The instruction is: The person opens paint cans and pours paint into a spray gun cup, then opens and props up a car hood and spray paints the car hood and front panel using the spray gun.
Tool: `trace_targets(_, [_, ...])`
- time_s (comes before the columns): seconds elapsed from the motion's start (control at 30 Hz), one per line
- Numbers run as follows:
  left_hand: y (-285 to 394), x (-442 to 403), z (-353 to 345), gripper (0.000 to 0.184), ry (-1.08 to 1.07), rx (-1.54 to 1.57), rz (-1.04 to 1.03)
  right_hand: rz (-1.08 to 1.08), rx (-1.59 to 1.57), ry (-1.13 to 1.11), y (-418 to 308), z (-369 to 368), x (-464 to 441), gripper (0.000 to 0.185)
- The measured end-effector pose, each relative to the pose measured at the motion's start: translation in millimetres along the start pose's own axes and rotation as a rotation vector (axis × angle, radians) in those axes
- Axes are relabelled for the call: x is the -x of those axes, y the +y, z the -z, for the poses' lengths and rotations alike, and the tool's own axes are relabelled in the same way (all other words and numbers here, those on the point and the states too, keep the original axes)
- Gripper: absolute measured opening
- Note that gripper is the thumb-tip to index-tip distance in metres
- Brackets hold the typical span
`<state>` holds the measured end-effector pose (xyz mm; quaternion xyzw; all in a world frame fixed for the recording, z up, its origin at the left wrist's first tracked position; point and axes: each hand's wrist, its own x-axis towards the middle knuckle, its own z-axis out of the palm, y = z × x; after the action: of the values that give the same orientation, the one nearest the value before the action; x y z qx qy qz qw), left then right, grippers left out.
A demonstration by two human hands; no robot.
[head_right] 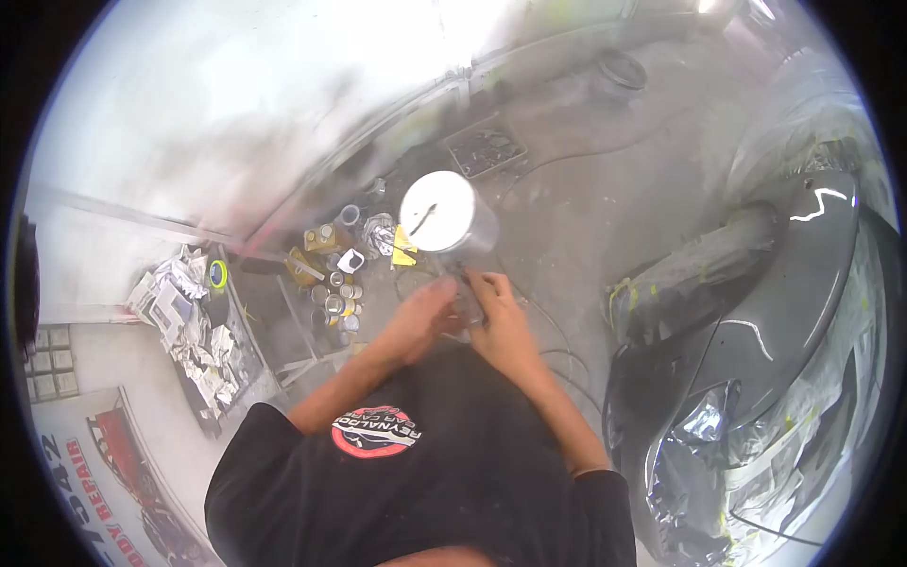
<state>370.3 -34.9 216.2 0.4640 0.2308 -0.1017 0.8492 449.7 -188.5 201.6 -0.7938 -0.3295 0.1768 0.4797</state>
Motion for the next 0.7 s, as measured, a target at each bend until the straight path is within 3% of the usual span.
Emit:
trace_targets(0.1, [-15, -4, 4, 0.041, 0.151, 0.145, -0.024, -0.091, -0.031, -0.156, 1, 3, -2, 0.061])
trace_targets(0.23, [6, -4, 13, 0.028, 0.344, 0.196, -0.225, 0.000, -0.128, -0.083, 4, 5, 2, 0.064])
trace_targets(0.33, [56, -4, 18, 0.028, 0.494, 0.234, -0.431, -0.109, -0.373, -0.216, 57, -12, 11, 0.060])
trace_targets(0.4, [89, 9, 46, 0.039, 0.347, 0.185, -0.464, -0.228, -0.556, -0.392, 93, -33, 14, 0.048])
trace_targets(0.5, [147, 39, 76, 0.039, 0.361, 0.031, -0.707, -0.455, -0.428, -0.482, 138, -55, 18, 0.035])
trace_targets(0.6, [203, 80, 96, 0.036, 0.582, -0.060, -0.924, -0.288, -0.122, -0.251, 215, -76, 16, 0.036])
trace_targets(0.7, [230, 123, 145, 0.038, 0.563, 0.015, -0.948, -0.127, 0.482, -0.035, 228, -66, -21, 0.035])
